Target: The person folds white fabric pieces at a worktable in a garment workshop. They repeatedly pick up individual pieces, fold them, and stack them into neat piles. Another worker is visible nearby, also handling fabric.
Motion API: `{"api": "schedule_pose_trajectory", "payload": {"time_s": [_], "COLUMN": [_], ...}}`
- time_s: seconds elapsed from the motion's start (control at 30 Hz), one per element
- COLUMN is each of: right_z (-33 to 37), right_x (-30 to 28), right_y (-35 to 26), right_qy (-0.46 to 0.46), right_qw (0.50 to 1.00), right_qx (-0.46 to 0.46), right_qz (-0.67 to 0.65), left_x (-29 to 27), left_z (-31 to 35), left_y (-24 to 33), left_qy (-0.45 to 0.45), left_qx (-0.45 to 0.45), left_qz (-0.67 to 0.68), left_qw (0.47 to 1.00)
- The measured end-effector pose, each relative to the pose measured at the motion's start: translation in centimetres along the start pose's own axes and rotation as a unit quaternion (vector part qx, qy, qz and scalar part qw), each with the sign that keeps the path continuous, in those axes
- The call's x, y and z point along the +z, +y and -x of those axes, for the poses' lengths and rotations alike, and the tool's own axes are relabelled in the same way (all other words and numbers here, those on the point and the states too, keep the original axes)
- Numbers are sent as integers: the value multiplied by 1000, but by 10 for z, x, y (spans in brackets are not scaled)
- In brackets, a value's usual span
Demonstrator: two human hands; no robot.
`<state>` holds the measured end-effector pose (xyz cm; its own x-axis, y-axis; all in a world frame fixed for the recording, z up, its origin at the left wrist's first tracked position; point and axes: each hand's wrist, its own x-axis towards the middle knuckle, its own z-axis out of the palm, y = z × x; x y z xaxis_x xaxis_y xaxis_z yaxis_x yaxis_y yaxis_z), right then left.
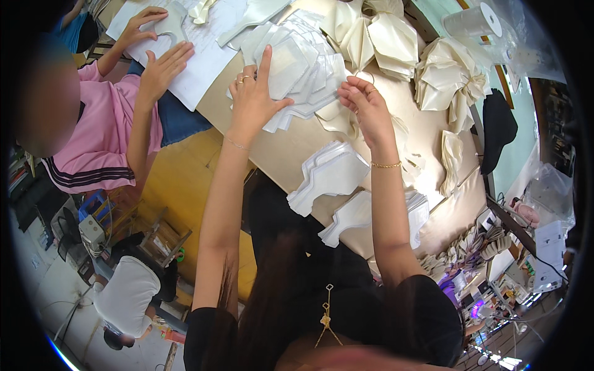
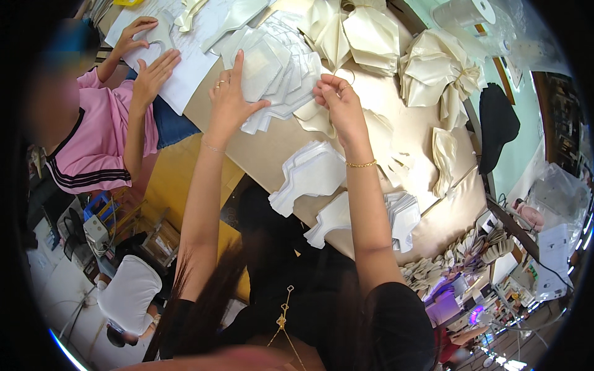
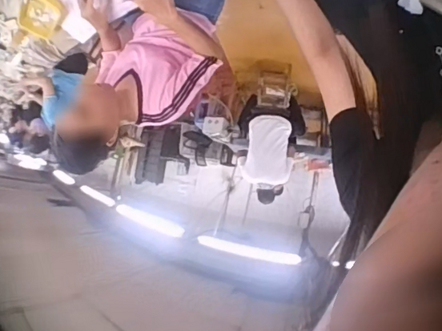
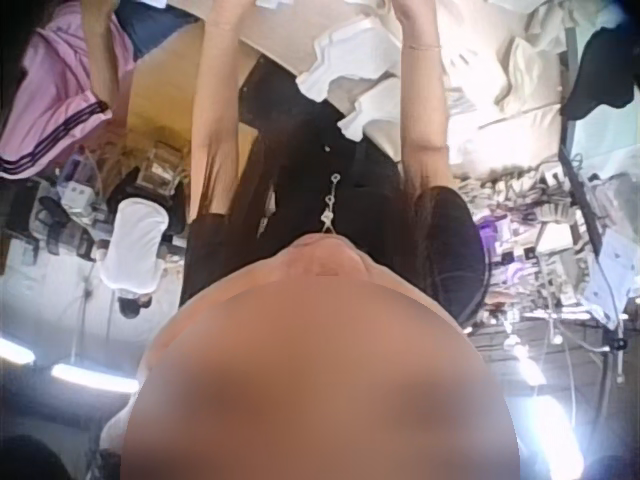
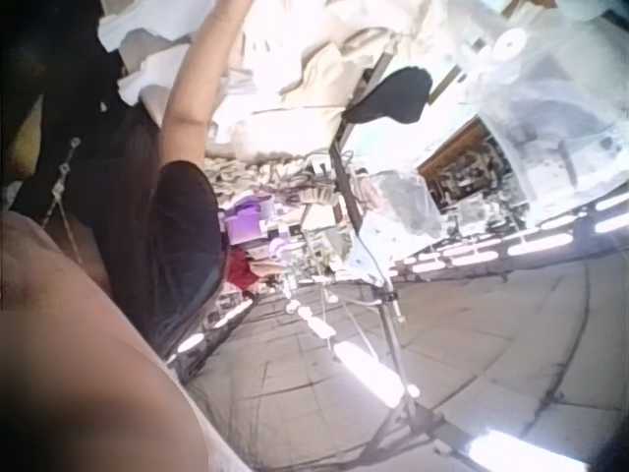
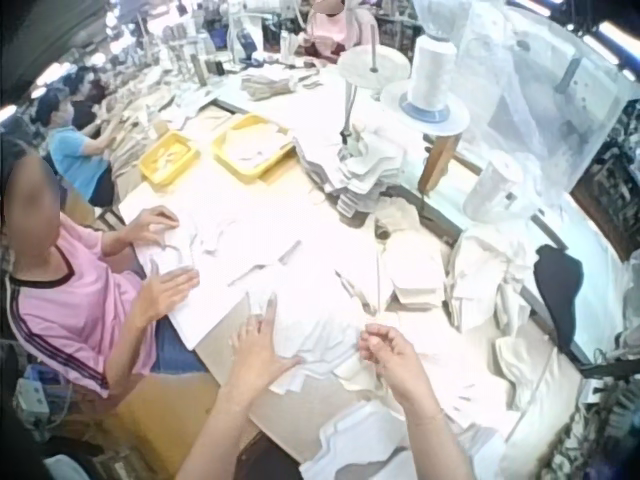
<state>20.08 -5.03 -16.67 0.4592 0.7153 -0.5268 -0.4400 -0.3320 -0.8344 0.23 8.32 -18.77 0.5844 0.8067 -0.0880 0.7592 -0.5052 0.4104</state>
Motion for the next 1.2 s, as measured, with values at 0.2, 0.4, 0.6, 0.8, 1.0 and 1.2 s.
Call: {"api": "schedule_pose_trajectory", "payload": {"time_s": [0.2,0.4,0.6,0.8,1.0,1.2], "right_z": [10,17,17,15,16,8], "right_x": [5,11,16,22,46,43], "right_y": [18,17,18,16,5,-14], "right_qy": [3,0,9,9,15,-44], "right_qw": [993,987,981,970,963,963], "right_qx": [37,46,50,54,12,-50], "right_qz": [-111,-152,-189,-237,-268,-260], "left_x": [5,-14,-23,-28,-28,-34], "left_z": [16,-1,-14,-21,-14,-24], "left_y": [7,-10,-29,-34,-14,-15], "left_qy": [37,-11,-21,-63,-90,-74], "left_qx": [56,64,79,39,60,69], "left_qz": [-91,96,163,278,55,127], "left_qw": [994,993,983,958,993,987]}}
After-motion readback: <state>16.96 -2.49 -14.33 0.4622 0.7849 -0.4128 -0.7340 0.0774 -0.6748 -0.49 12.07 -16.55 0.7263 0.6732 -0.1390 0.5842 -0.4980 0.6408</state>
